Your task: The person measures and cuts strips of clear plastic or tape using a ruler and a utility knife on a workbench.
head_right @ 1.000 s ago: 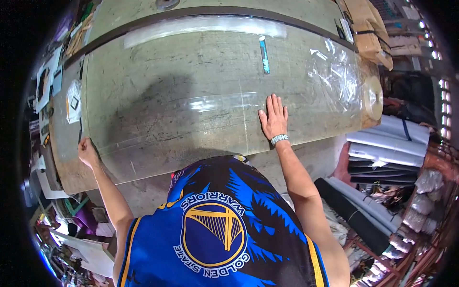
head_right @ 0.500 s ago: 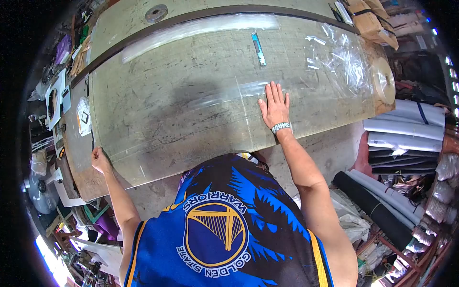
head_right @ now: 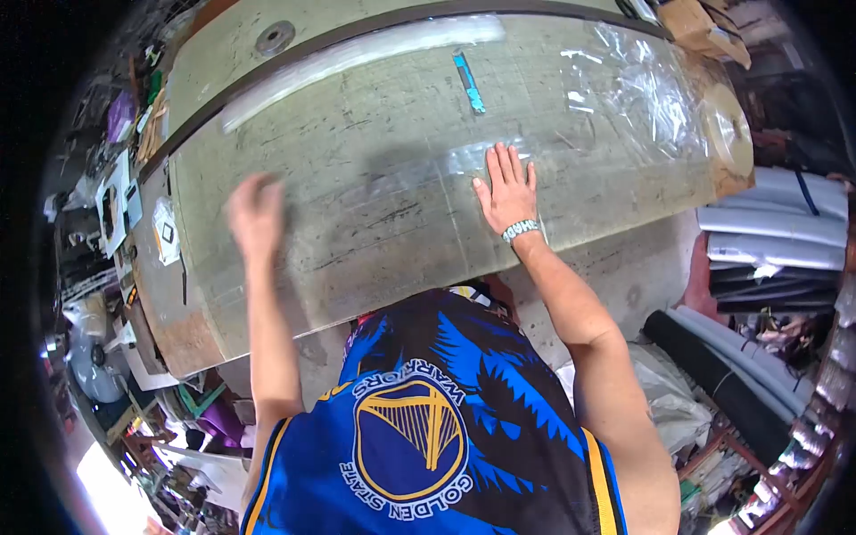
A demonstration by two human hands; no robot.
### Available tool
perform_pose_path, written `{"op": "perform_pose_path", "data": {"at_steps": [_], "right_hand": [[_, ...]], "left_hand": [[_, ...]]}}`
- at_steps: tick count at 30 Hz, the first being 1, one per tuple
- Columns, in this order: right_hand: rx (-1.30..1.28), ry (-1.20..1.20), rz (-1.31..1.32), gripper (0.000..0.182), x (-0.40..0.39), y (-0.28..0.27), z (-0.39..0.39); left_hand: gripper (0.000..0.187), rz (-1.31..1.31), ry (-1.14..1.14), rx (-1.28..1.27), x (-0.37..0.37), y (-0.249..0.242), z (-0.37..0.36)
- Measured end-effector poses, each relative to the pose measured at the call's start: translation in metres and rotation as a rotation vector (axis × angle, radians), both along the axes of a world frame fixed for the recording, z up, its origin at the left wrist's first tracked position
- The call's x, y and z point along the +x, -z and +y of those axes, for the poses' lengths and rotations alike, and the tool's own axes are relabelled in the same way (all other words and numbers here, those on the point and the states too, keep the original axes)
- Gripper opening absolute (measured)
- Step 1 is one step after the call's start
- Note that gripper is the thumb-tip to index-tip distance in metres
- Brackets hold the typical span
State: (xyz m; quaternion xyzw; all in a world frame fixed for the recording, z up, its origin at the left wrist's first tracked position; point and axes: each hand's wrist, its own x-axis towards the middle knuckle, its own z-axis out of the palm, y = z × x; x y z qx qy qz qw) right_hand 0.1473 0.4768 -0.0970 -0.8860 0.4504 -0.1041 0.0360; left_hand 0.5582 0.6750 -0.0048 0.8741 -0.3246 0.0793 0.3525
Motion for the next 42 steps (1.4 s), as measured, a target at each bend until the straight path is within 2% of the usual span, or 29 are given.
{"op": "perform_pose_path", "data": {"at_steps": [2, 3, 5, 8, 18, 21, 24, 27, 30, 33, 35, 37, 39, 40, 42], "right_hand": [[-0.012, -0.008, 0.006, 0.065, 0.002, -0.001, -0.003], [-0.016, -0.008, 0.007, 0.065, 0.003, -0.002, -0.002], [-0.016, -0.007, 0.000, 0.065, 0.000, -0.004, 0.001], [-0.023, -0.002, -0.034, 0.065, 0.000, -0.004, -0.001], [0.068, 0.031, -0.069, 0.066, 0.000, -0.008, -0.005], [-0.005, 0.120, -0.282, 0.059, 0.015, -0.012, -0.024], [-0.050, 0.107, -0.372, 0.046, 0.050, -0.023, -0.074], [-0.041, 0.200, -0.257, 0.036, 0.080, -0.020, -0.115], [0.041, 0.289, -0.150, 0.034, 0.088, -0.011, -0.132], [0.080, 0.294, -0.016, 0.031, 0.066, -0.017, -0.130], [0.298, 0.338, -0.258, 0.023, 0.031, -0.012, -0.132], [0.287, 0.288, -0.419, 0.018, -0.001, -0.053, -0.122], [0.247, 0.305, -0.534, 0.019, -0.029, -0.069, -0.123], [0.315, 0.373, -0.583, 0.024, -0.033, -0.081, -0.126], [0.186, 0.392, -0.422, 0.029, -0.029, -0.109, -0.132]], "left_hand": [[0.059, 0.029, 0.726, 0.160, -0.061, 0.001, -0.094], [0.063, 0.027, 1.015, 0.296, -0.081, 0.006, -0.128], [0.072, -0.011, 1.387, 0.526, -0.109, 0.020, -0.169], [0.055, 0.069, 1.364, 0.593, -0.124, 0.030, -0.196], [0.052, 0.137, 1.408, 0.699, -0.126, 0.036, -0.220], [0.052, 0.127, 1.403, 0.687, -0.124, 0.036, -0.221], [0.052, 0.127, 1.409, 0.682, -0.124, 0.037, -0.220], [0.052, 0.123, 1.413, 0.692, -0.124, 0.037, -0.221], [0.052, 0.103, 1.420, 0.664, -0.123, 0.038, -0.222], [0.053, 0.111, 1.424, 0.681, -0.123, 0.039, -0.222], [0.053, 0.120, 1.416, 0.690, -0.122, 0.041, -0.222], [0.053, 0.111, 1.410, 0.682, -0.121, 0.046, -0.221], [0.053, 0.123, 1.393, 0.683, -0.121, 0.046, -0.221], [0.053, 0.124, 1.396, 0.685, -0.121, 0.046, -0.220], [0.054, 0.130, 1.392, 0.697, -0.122, 0.044, -0.219]]}}
